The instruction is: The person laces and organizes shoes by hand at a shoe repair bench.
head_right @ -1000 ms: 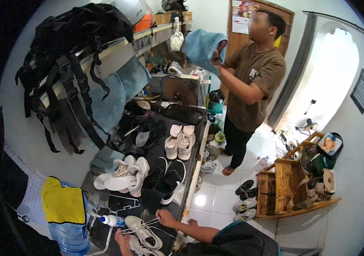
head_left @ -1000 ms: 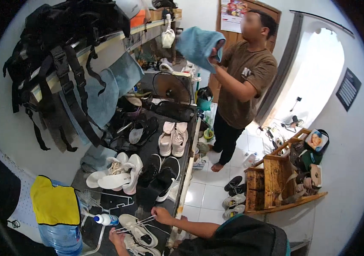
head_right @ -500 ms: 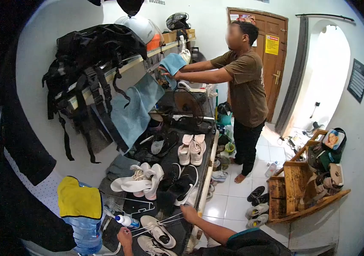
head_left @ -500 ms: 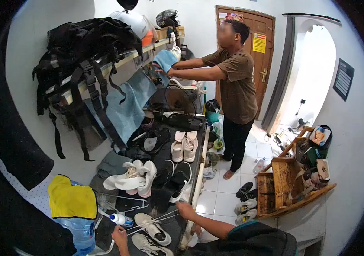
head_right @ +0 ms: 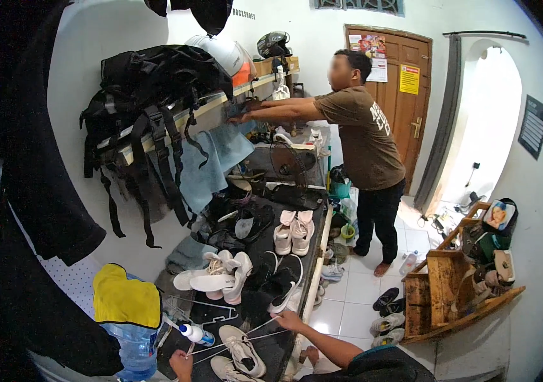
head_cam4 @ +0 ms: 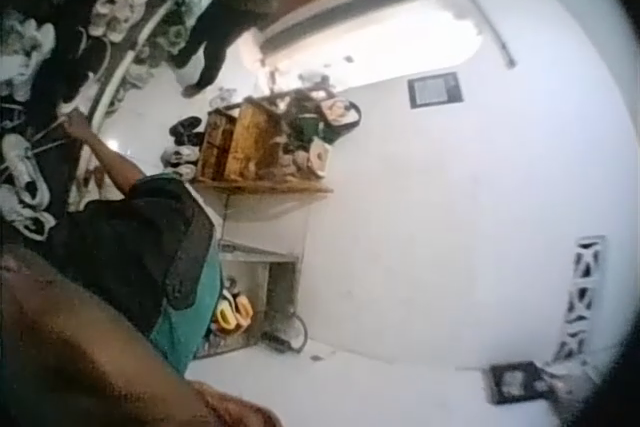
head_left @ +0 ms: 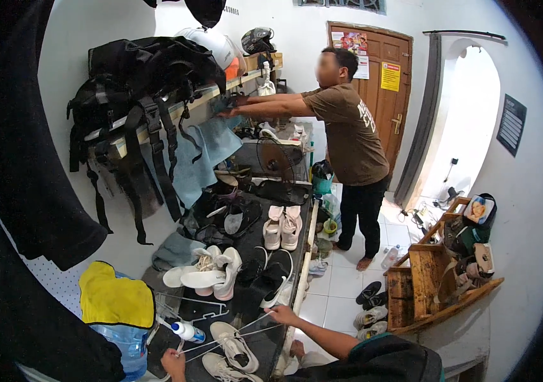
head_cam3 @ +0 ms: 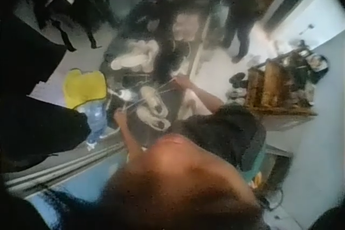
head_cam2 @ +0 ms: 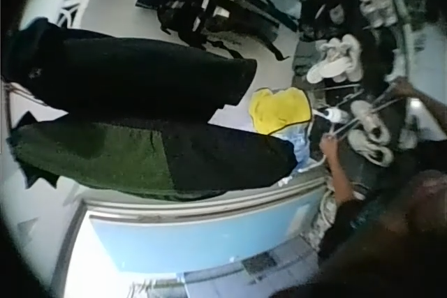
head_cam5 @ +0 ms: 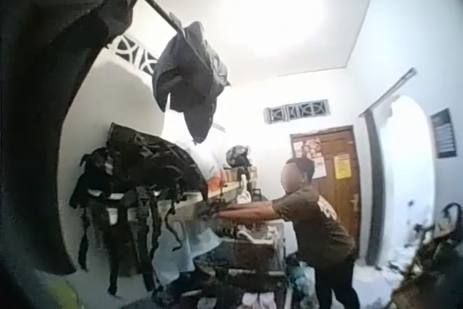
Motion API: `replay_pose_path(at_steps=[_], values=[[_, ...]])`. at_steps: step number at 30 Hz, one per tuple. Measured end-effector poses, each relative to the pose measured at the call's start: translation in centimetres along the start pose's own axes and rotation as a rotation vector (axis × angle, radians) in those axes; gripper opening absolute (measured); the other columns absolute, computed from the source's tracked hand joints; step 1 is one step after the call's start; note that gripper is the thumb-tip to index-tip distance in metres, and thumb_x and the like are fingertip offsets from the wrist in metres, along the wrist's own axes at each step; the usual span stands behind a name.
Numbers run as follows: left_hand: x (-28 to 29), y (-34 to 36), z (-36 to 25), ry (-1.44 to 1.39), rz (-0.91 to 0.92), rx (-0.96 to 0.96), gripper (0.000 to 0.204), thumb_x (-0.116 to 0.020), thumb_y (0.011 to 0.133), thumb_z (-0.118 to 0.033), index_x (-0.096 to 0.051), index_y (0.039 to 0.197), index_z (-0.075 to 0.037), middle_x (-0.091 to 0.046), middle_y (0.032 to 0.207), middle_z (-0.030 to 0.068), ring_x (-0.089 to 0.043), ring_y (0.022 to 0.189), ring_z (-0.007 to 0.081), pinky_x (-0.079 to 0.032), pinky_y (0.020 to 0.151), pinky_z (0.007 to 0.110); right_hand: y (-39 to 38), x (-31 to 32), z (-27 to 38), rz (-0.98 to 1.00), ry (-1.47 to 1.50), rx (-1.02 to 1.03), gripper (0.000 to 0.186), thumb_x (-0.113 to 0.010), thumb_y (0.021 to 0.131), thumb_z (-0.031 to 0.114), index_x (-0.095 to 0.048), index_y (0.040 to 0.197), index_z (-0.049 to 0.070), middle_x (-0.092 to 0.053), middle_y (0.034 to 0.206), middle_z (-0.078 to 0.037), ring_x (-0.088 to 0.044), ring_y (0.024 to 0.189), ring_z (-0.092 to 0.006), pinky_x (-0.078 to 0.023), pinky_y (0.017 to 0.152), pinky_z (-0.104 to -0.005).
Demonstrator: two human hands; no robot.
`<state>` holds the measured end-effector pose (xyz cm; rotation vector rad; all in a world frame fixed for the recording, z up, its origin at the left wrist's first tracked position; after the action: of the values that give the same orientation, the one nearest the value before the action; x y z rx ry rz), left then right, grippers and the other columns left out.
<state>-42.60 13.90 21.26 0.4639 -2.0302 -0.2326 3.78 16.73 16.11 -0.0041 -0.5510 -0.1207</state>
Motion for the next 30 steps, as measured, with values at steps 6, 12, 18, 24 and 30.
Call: replay_pose_path(at_steps=[6, 12, 18, 24, 30], values=[[-0.2, -1.1, 4.8, 0.136, 0.299, 0.029, 0.031, -0.056, 0.091, -0.043, -0.062, 0.093, -0.013, -0.064, 0.095, 0.0159, -0.059, 0.083, 0.0263, -0.046, 0.07, 0.042, -0.3, 3.3, 1.2, 0.005, -0.162, 0.134, 0.041, -0.068, 0.083, 0.04, -0.063, 0.069, 0.001, -0.058, 0.059, -0.016, -0.061, 0.056, -0.0266, -0.046, 0.055, -0.04], [-1.1, -2.2, 4.8, -1.249, 0.155, 0.622, 0.018, -0.059, 0.089, -0.018, -0.066, 0.096, -0.003, -0.065, 0.084, 0.0086, -0.061, 0.078, 0.0266, -0.047, 0.07, 0.039, -0.5, 3.2, 2.3, 0.041, -0.113, -0.009, 0.03, -0.069, 0.08, 0.032, -0.065, 0.076, 0.003, -0.063, 0.066, -0.015, -0.064, 0.061, -0.026, -0.047, 0.058, -0.04], [0.9, -0.9, 1.3, -1.401, 0.046, 0.605, 0.011, -0.062, 0.086, -0.005, -0.052, 0.084, -0.01, -0.051, 0.086, -0.0026, -0.051, 0.074, 0.0088, -0.048, 0.063, 0.028, 2.7, 0.7, -3.7, 0.005, -0.215, -0.089, 0.035, -0.064, 0.079, 0.039, -0.066, 0.078, 0.004, -0.064, 0.076, -0.018, -0.064, 0.073, -0.0336, -0.048, 0.065, -0.0462], [2.5, 1.5, 2.3, -0.371, 0.063, 0.027, 0.027, -0.072, 0.078, -0.013, -0.049, 0.064, -0.007, -0.042, 0.053, -0.0021, -0.04, 0.048, 0.0094, -0.033, 0.046, 0.03, 5.3, 3.3, -2.1, 0.01, -0.005, 0.03, 0.032, -0.065, 0.084, 0.035, -0.072, 0.084, 0.004, -0.067, 0.065, -0.01, -0.061, 0.062, -0.0148, -0.047, 0.058, -0.0335], [9.0, 1.5, 0.0, -0.086, 0.363, 0.083, 0.022, -0.074, 0.074, -0.022, -0.061, 0.074, -0.003, -0.055, 0.056, 0.0038, -0.05, 0.051, 0.0124, -0.039, 0.048, 0.03, 5.5, 8.9, 1.8, 0.077, -0.272, 0.026, 0.037, -0.063, 0.083, 0.041, -0.072, 0.08, 0.005, -0.065, 0.067, -0.013, -0.064, 0.061, -0.0245, -0.049, 0.061, -0.0361]])
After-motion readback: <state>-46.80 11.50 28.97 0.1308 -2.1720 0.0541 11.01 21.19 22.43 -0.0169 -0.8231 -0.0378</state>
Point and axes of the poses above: each hand's wrist, its own y-axis towards the middle knuckle, its own x-axis out of the back of the hand, z = x × y, the point moved 1 cm from there along y, towards the middle knuckle
